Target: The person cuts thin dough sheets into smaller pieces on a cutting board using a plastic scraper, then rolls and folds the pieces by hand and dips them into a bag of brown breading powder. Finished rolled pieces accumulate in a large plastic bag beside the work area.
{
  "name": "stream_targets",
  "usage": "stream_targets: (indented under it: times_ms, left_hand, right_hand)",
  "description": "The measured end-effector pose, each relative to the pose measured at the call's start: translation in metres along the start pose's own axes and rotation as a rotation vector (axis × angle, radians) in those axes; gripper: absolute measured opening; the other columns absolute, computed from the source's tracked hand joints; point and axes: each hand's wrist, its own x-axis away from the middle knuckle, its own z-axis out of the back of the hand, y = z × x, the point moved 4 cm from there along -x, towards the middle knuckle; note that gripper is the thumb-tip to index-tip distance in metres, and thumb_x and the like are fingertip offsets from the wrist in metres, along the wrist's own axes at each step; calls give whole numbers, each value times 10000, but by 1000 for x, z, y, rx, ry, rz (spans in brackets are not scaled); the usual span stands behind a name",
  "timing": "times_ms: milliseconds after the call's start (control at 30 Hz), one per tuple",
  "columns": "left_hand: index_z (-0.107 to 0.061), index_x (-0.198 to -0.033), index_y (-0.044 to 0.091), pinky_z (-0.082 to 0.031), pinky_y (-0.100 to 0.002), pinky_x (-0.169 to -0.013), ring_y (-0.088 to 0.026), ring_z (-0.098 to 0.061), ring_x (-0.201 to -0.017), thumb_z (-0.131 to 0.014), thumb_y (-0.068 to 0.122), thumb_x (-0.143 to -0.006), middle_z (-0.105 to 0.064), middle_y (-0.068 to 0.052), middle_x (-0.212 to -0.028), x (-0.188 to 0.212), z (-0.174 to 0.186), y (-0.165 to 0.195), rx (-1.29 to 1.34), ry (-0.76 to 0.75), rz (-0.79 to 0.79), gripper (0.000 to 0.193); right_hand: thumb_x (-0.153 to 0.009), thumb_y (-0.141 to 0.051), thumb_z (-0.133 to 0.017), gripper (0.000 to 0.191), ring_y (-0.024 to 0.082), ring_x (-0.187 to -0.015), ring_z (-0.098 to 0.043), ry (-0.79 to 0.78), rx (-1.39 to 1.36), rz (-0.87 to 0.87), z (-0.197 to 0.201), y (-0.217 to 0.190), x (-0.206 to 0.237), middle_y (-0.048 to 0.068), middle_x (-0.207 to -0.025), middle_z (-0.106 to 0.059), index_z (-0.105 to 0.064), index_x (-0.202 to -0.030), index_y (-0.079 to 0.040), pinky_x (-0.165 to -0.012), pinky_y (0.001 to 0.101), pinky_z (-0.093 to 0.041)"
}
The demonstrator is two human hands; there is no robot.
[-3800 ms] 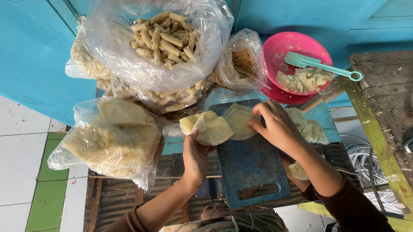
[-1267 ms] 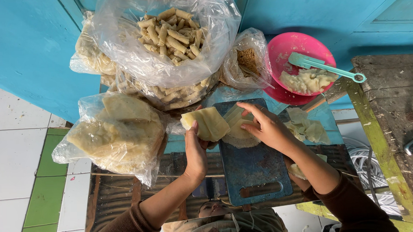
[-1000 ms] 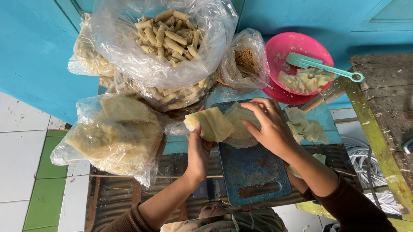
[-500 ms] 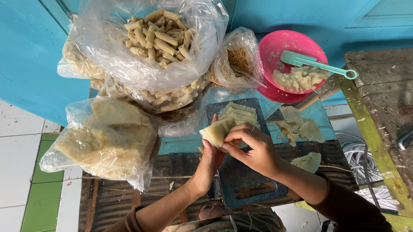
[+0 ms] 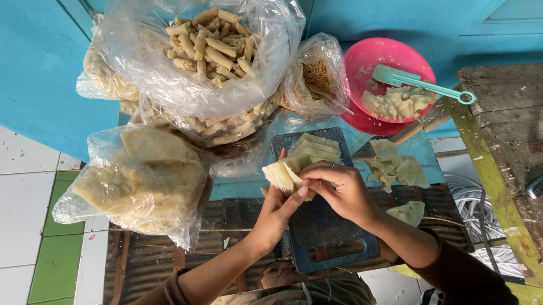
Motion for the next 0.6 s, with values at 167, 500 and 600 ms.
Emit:
stream_targets:
  times_ms: [167, 500, 600]
  left_hand:
    - [-165, -1651, 224, -415, -329, -1118, -136, -528, -1288, -482, 310, -1039, -510, -13, -1468, -4, 12, -11, 75, 147, 95, 695]
    - [-453, -1579, 197, -482, -303, -864, -138, -561, -962, -479, 228, -1002, -621, -53, -1196, -1, 36, -16, 208, 379, 112, 579]
    - [-439, -1559, 180, -501, -287, -921, -126, -596, -1066, -479, 221, -985, -616, -29, -1284, -2, 37, -8, 252, 455, 32, 576]
  right_hand:
    - [-1067, -143, -645, 199, 146, -932, -644, 43, -380, -358, 0, 50, 11, 93, -1039, -705, -710, -1138, 31, -817, 295, -527]
    - [-1030, -272, -575, 308, 204, -1041, -724, 398, -1155, -792, 37, 71, -7, 121, -1120, -739, -602, -1195, -14, -928, 371, -596]
    - [-992, -121, -622, 242, 163, -1034, -732, 381, -924, -611, 55, 54, -17, 85, -1145, -738, -624, -1216, -28, -925, 322, -607]
